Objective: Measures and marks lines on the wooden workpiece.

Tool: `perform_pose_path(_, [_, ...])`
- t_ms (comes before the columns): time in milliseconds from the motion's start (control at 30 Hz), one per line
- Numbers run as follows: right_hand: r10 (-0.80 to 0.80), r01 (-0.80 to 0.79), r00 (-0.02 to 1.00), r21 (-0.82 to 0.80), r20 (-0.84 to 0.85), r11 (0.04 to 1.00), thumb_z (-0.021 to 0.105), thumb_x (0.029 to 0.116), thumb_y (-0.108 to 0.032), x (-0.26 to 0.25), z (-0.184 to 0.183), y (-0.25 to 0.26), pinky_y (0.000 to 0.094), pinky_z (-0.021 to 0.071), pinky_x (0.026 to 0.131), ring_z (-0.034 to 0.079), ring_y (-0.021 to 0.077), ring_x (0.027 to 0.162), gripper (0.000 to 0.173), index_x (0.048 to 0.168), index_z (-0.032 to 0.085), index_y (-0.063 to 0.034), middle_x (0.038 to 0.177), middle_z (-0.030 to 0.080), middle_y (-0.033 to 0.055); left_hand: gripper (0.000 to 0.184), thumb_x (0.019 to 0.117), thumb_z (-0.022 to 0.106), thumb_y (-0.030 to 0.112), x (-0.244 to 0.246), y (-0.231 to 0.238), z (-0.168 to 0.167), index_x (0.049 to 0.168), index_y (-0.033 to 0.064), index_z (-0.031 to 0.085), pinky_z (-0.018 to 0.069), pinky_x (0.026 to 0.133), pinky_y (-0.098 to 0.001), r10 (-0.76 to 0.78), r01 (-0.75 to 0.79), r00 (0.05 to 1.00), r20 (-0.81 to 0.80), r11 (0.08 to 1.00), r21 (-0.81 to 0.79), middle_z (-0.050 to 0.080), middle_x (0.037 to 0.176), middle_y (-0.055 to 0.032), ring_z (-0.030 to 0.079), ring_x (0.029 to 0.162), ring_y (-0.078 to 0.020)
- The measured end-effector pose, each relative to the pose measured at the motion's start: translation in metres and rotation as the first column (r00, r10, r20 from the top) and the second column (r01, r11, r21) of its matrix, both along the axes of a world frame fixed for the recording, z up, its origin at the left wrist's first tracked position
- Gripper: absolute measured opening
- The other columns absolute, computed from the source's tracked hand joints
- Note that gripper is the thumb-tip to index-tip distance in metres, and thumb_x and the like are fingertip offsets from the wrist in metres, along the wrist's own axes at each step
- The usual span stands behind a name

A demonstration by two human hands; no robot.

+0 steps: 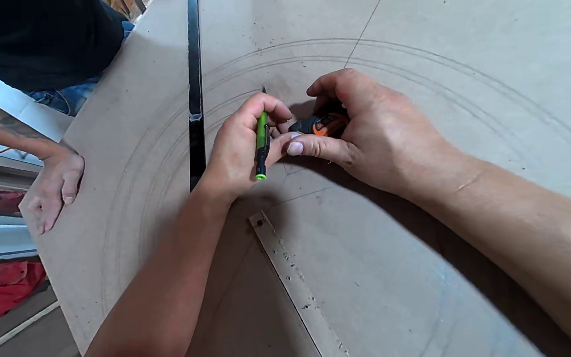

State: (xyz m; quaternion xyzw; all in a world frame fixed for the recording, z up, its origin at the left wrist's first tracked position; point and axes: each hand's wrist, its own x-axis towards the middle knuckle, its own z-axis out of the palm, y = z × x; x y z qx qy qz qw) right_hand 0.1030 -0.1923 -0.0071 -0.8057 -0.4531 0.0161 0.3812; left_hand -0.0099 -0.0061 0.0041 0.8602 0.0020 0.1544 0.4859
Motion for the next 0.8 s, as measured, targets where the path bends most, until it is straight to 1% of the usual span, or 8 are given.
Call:
perform_pose_path(167, [0.017, -0.017, 1.000, 0.011, 0.007, 1.000, 0.060, 0.0813, -0.083, -0.003, -0.002, 0.000, 0.0369, 0.0543, 0.081, 0.063, 0.0154, 0.096, 0.084, 0.130, 0.059, -0.0143, 0.106, 0.063, 0.0016, 0.027, 0.0873, 0.075, -0.003, -0.003, 0.006, -0.002, 0.110, -0.0005, 0.060, 0.0588, 0.071, -0.0289, -0.094, 0.094, 0.996, 0.008, 0.990, -0.101, 0.067, 0.095, -0.0100, 0.067, 0.082, -0.0165])
perform_pose_path(233, [0.037, -0.036, 0.998, -0.011, 0.043, 0.999, 0.060, 0.0853, -0.078, -0.002, 0.000, -0.002, 0.0384, 0.0529, 0.077, 0.062, 0.0170, 0.093, 0.074, 0.128, 0.063, -0.0184, 0.105, 0.061, 0.0023, 0.027, 0.0877, 0.073, -0.005, -0.007, 0.011, -0.001, 0.110, -0.0018, 0.059, 0.0595, 0.072, -0.0307, -0.109, 0.109, 0.994, 0.007, 0.987, -0.120, 0.068, 0.096, -0.0123, 0.067, 0.084, -0.0188])
perform_pose_path(333, [0.005, 0.006, 0.999, -0.265, 0.041, 0.964, 0.067, 0.0962, -0.047, 0.007, 0.029, -0.022, 0.0527, 0.0524, 0.077, 0.065, 0.0320, 0.098, 0.040, 0.119, 0.071, -0.0147, 0.112, 0.063, 0.0138, 0.026, 0.0869, 0.071, -0.002, -0.019, 0.025, -0.002, 0.110, 0.0017, 0.060, 0.0575, 0.071, -0.0309, -0.063, 0.062, 0.998, -0.018, 0.997, -0.049, 0.068, 0.096, -0.0106, 0.067, 0.084, -0.0190])
perform_pose_path(400, [-0.019, 0.084, 0.981, -0.336, 0.193, 0.938, 0.064, 0.0922, -0.034, 0.030, 0.028, -0.033, 0.0603, 0.0485, 0.069, 0.063, 0.0402, 0.097, 0.024, 0.104, 0.071, -0.0141, 0.105, 0.063, 0.0163, 0.026, 0.0867, 0.070, -0.002, -0.031, 0.033, -0.004, 0.110, 0.0023, 0.059, 0.0567, 0.071, -0.0319, -0.029, 0.029, 0.999, -0.037, 0.999, -0.023, 0.068, 0.097, -0.0110, 0.066, 0.084, -0.0196])
perform_pose_path(467, [0.058, 0.028, 0.960, -0.299, 0.274, 0.954, 0.063, 0.0917, -0.014, 0.040, 0.031, -0.040, 0.0659, 0.0469, 0.074, 0.061, 0.0455, 0.103, 0.019, 0.108, 0.072, -0.0135, 0.110, 0.066, 0.0180, 0.026, 0.0868, 0.070, -0.002, -0.036, 0.034, -0.004, 0.110, 0.0032, 0.059, 0.0572, 0.070, -0.0301, -0.003, 0.004, 0.999, -0.050, 1.000, 0.016, 0.068, 0.097, -0.0095, 0.066, 0.083, -0.0177])
perform_pose_path(567, [0.183, -0.086, 0.918, -0.275, 0.351, 0.958, 0.061, 0.0945, -0.019, 0.032, 0.027, -0.033, 0.0562, 0.0498, 0.066, 0.067, 0.0313, 0.086, 0.014, 0.103, 0.073, -0.0208, 0.096, 0.068, 0.0062, 0.026, 0.0874, 0.070, -0.002, -0.035, 0.034, -0.003, 0.111, 0.0038, 0.060, 0.0575, 0.072, -0.0287, -0.002, 0.005, 0.998, -0.061, 0.998, 0.062, 0.069, 0.098, -0.0080, 0.067, 0.084, -0.0160])
perform_pose_path(667, [0.155, -0.042, 0.918, -0.298, 0.366, 0.954, 0.061, 0.0999, -0.028, 0.015, 0.022, -0.024, 0.0560, 0.0462, 0.063, 0.066, 0.0331, 0.076, 0.015, 0.095, 0.069, -0.0154, 0.082, 0.066, 0.0087, 0.026, 0.0891, 0.070, -0.002, -0.034, 0.037, -0.005, 0.112, 0.0027, 0.059, 0.0584, 0.075, -0.0302, -0.039, 0.042, 0.998, -0.049, 0.997, 0.060, 0.068, 0.098, -0.0089, 0.067, 0.086, -0.0175])
perform_pose_path(800, [0.136, 0.009, 0.916, -0.359, 0.377, 0.933, 0.058, 0.1032, -0.028, 0.007, 0.020, -0.021, 0.0562, 0.0463, 0.063, 0.065, 0.0354, 0.076, 0.019, 0.095, 0.066, -0.0128, 0.082, 0.063, 0.0109, 0.024, 0.0902, 0.070, 0.001, -0.032, 0.039, -0.005, 0.112, 0.0046, 0.061, 0.0588, 0.074, -0.0294, -0.029, 0.035, 0.998, -0.057, 0.993, 0.117, 0.069, 0.099, -0.0066, 0.067, 0.086, -0.0152])
